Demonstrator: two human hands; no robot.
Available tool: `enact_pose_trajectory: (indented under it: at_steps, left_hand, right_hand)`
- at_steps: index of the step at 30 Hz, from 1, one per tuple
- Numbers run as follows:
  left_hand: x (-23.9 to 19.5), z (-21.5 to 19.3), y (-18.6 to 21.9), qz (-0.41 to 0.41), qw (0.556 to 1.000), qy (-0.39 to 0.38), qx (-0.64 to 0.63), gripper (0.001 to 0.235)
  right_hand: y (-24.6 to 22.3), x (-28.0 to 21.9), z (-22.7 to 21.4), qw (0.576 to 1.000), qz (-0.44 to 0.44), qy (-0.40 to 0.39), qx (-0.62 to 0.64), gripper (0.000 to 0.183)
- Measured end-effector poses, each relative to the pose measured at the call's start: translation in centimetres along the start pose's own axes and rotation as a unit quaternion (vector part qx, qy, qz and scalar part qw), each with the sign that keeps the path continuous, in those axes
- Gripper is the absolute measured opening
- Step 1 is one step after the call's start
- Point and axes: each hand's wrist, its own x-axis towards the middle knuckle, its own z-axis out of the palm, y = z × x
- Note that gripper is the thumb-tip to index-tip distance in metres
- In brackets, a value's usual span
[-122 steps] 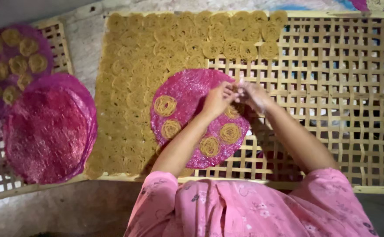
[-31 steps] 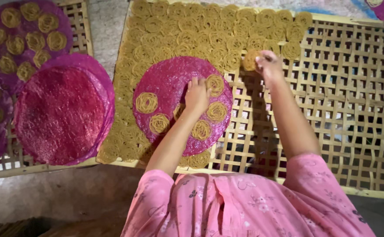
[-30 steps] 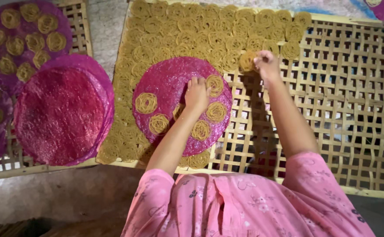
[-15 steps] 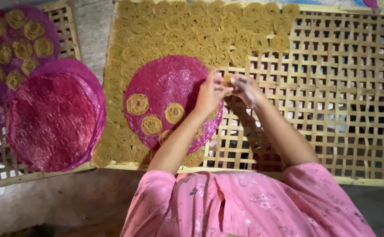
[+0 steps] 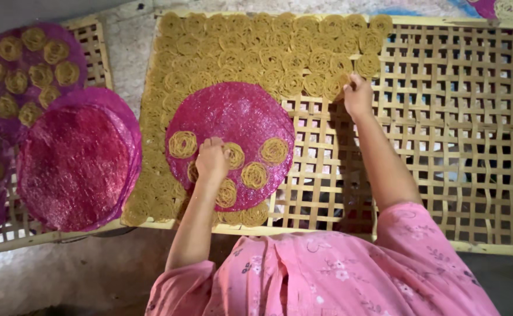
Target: The person picks up small coiled noodle portions from a large woven drying rack and places them onto pink circular trays. The person continues transferring the noodle coils one by one until the tray is filled, then moves to another tray and repeats the process.
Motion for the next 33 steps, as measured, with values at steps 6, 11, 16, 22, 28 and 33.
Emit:
enact_pose_trajectory:
  at_steps: [6, 11, 16, 22, 28, 33]
  left_hand:
    - [-0.2, -1.5, 1.5, -0.020, 0.993, -0.088, -0.073, 0.018]
    - [-1.2, -2.3, 8.5, 0.030, 0.954, -0.124, -0.273, 0.030]
    - [-1.5, 0.3, 15.0, 0.117, 0.934, -0.110, -0.319, 0.045]
    - [-1.8, 2.0, 10.4, 0.207, 0.976, 0.050, -0.049, 0.049]
    - [-1.4, 3.3, 8.8, 0.099, 0.991, -0.017, -0.087, 0.042]
    - [-0.8, 3.2, 8.4, 0.171, 0.985, 0.026, -0.009, 0.025]
  right_hand:
    - [-7.5, -3.8, -3.9, 0.975, -0.148, 0.067, -0.152, 0.044]
    - [-16.1, -12.2, -4.3, 0.815, 0.290, -0.370, 0.339, 0.038]
    - [-14.2, -13.3, -3.8, 0.739, 0.375, -0.248, 0.502, 0.034]
    - [-0.3, -3.5, -7.6, 0.870, 0.336, 0.006, 0.361, 0.030]
    - [5.2, 0.3, -5.4, 0.929, 0.246, 0.003, 0.276, 0.037]
    - [2.9, -0.3, -5.7, 0.994, -0.040, 0.064, -0.079, 0.037]
